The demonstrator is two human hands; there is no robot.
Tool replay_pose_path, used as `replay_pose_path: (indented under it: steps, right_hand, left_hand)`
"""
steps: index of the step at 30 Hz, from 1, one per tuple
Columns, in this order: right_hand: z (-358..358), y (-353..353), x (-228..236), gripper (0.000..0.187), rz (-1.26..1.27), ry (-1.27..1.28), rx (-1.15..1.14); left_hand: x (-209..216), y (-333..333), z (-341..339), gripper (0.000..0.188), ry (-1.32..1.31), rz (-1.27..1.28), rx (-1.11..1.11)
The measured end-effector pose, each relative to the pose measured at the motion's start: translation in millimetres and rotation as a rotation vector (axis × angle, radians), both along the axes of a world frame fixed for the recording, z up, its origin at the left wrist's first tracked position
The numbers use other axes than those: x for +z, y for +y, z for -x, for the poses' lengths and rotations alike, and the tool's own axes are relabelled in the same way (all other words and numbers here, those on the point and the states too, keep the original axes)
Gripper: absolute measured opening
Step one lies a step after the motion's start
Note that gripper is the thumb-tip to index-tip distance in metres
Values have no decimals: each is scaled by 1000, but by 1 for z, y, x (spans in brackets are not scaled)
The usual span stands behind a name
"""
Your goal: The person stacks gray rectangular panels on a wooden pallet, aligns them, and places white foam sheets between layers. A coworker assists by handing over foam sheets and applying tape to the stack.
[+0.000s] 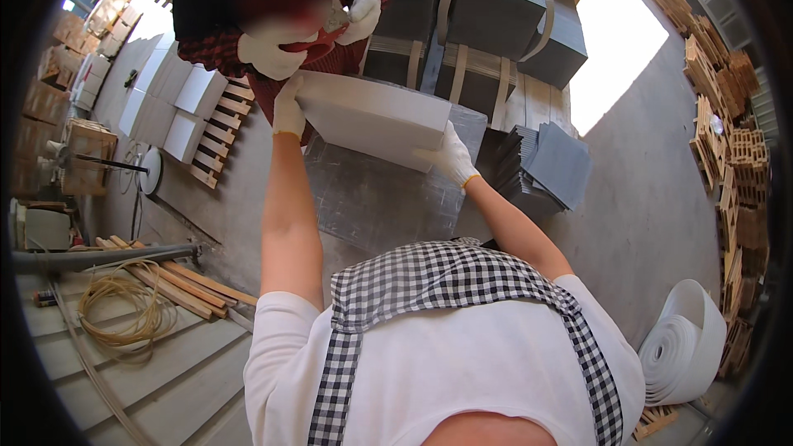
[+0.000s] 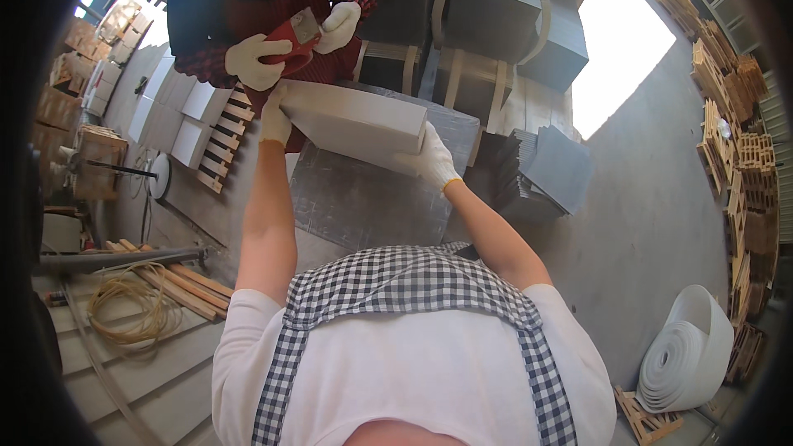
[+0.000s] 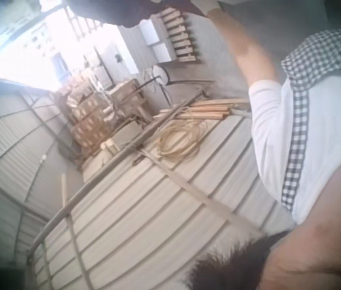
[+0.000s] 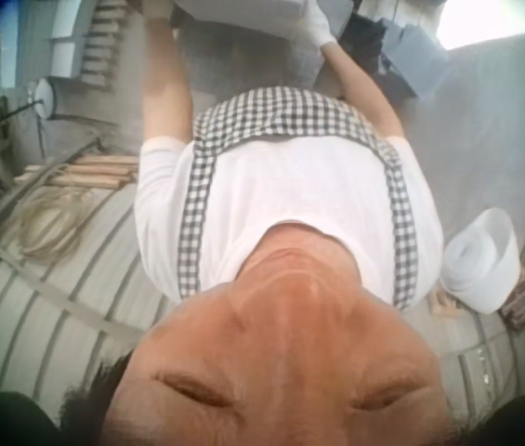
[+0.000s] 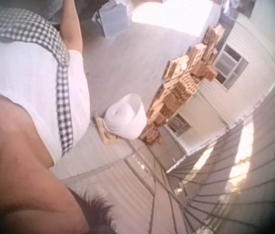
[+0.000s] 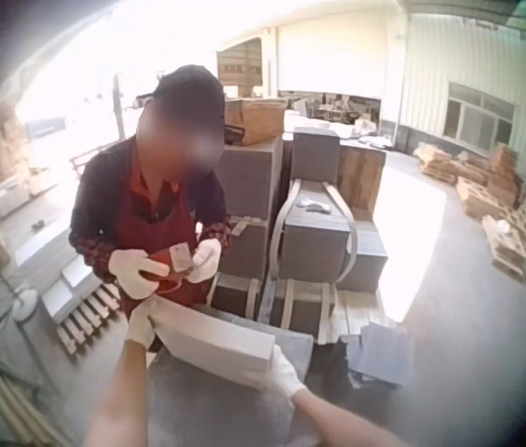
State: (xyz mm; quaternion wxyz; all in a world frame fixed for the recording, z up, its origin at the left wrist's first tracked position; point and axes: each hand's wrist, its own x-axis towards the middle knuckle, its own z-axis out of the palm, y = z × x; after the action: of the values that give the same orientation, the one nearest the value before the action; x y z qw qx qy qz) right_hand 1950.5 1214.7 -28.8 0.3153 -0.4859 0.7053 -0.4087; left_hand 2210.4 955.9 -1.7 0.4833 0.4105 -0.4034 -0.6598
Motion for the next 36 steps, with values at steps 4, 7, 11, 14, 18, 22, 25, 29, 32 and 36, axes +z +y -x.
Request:
replay_pose_path:
  steps: [4, 7, 11, 14, 18, 22, 25, 29, 32, 36]
  right_hand:
    - [8, 25, -48, 89, -332, 264, -16]
    - [22, 51, -82, 85, -526, 287, 154]
    - [43, 86, -120, 76, -628, 248, 163]
    - [57, 108, -139, 66, -648, 265, 145]
    - [67, 130, -146, 64, -717, 263, 117]
    - [67, 137, -148, 62, -733, 284, 129]
    - [64, 137, -144, 61, -747, 234, 131]
    - [61, 137, -139, 61, -750, 220, 144]
    - [60, 137, -143, 61, -725, 269, 179]
    - [60, 140, -139, 60, -750, 247, 170]
  left_hand:
    - [6, 2, 7, 36, -1, 21, 4]
    - [6, 3, 4, 38, 1, 9, 4]
    - [7, 3, 5, 38, -3, -15, 24]
    - [3, 0, 2, 38, 11, -23, 29]
    - [8, 3, 5, 37, -9, -41, 28]
    - [12, 4, 7, 37, -3, -33, 31]
    - [6, 0, 5, 38, -10, -23, 18]
    - [3, 0, 7, 42, 2, 22, -18]
    - [0, -3, 6, 45, 22, 50, -42]
    - [3, 0, 7, 48, 18, 29, -28]
